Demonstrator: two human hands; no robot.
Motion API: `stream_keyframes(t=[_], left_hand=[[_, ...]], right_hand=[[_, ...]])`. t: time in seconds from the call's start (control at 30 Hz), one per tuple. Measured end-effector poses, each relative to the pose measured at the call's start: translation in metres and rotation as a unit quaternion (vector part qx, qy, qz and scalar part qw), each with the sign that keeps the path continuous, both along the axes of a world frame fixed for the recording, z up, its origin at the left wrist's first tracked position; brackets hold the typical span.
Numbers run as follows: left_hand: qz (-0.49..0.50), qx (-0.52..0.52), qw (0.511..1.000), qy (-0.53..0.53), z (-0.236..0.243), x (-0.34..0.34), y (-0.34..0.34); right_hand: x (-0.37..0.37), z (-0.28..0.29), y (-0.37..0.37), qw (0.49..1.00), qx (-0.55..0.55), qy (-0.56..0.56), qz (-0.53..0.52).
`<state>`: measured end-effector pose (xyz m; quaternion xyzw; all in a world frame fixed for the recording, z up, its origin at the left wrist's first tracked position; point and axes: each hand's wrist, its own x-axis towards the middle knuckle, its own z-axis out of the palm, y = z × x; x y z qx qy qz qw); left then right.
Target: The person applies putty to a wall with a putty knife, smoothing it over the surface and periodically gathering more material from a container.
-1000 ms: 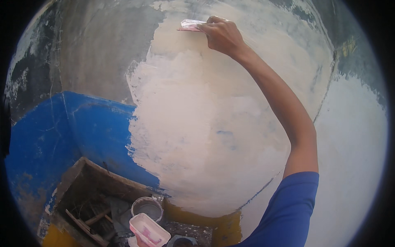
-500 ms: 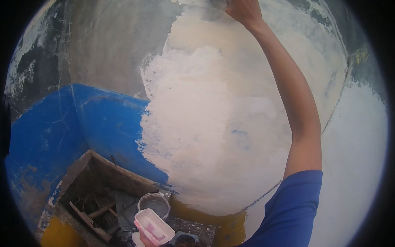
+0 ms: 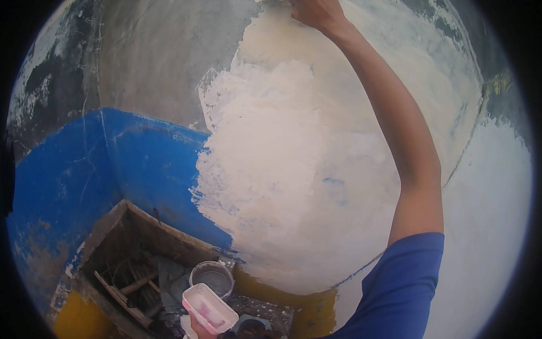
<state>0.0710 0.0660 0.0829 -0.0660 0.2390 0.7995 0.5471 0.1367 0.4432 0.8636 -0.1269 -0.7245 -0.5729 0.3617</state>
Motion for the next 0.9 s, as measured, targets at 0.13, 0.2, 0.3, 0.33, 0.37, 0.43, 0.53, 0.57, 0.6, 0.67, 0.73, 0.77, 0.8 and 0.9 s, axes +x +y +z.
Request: stream_keyframes(t=[0.13,0.2,0.3,0.33,0.37,0.43,0.53,0.57,0.6,0.67,0.73,0.77,0.8,0.9], left_hand=[[-0.015,0.038,0.998,-0.048,-0.038,-0.004,-0.006],[0.007,0.067,0.998,0.004,0.008,0.001,-0.001],[0.021,0.094,0.994,0.059,0.016,-0.002,-0.002],[0.015,0.086,0.994,0.067,0.013,-0.006,-0.003],[0.013,0.086,0.994,0.066,0.015,-0.006,-0.002],[0.003,0.097,0.992,0.078,0.02,-0.007,0.0],[-0.054,0.001,0.996,-0.064,-0.028,-0.017,0.0],[-0.055,0.002,0.997,-0.063,-0.029,-0.015,0.0],[-0.043,-0.002,0.998,-0.04,-0.029,-0.008,-0.001],[-0.032,-0.008,0.999,-0.017,-0.028,-0.008,-0.004],[-0.034,-0.006,0.999,-0.042,-0.038,-0.011,-0.008],[-0.033,-0.006,0.998,-0.043,-0.039,-0.012,-0.01],[-0.031,0.011,0.997,-0.077,-0.04,-0.013,-0.013],[-0.012,0.067,0.997,-0.041,-0.01,-0.007,-0.012]], right_hand=[[0.034,-0.042,-0.011,0.994,-0.028,-0.016,0.106],[0.062,-0.035,-0.018,0.983,-0.022,0.065,0.173],[0.095,-0.026,0.0,0.986,0.086,0.133,0.047],[0.092,-0.035,0.002,0.988,0.083,0.128,0.023],[0.083,-0.049,0.0,0.989,0.081,0.121,-0.003],[0.066,-0.083,-0.001,0.992,0.046,0.114,0.005],[0.035,-0.124,-0.007,0.995,0.028,0.032,0.086],[0.033,-0.129,-0.009,0.994,0.013,0.031,0.107],[0.036,-0.124,-0.012,0.991,0.027,0.059,0.113],[0.052,-0.105,-0.027,0.984,0.041,0.145,0.093],[0.072,-0.087,-0.018,0.975,0.082,0.195,0.061],[0.076,-0.085,-0.017,0.972,0.077,0.218,0.034],[0.077,-0.09,-0.009,0.976,0.101,0.19,0.039],[0.058,-0.128,-0.002,0.986,0.089,0.135,0.045]])
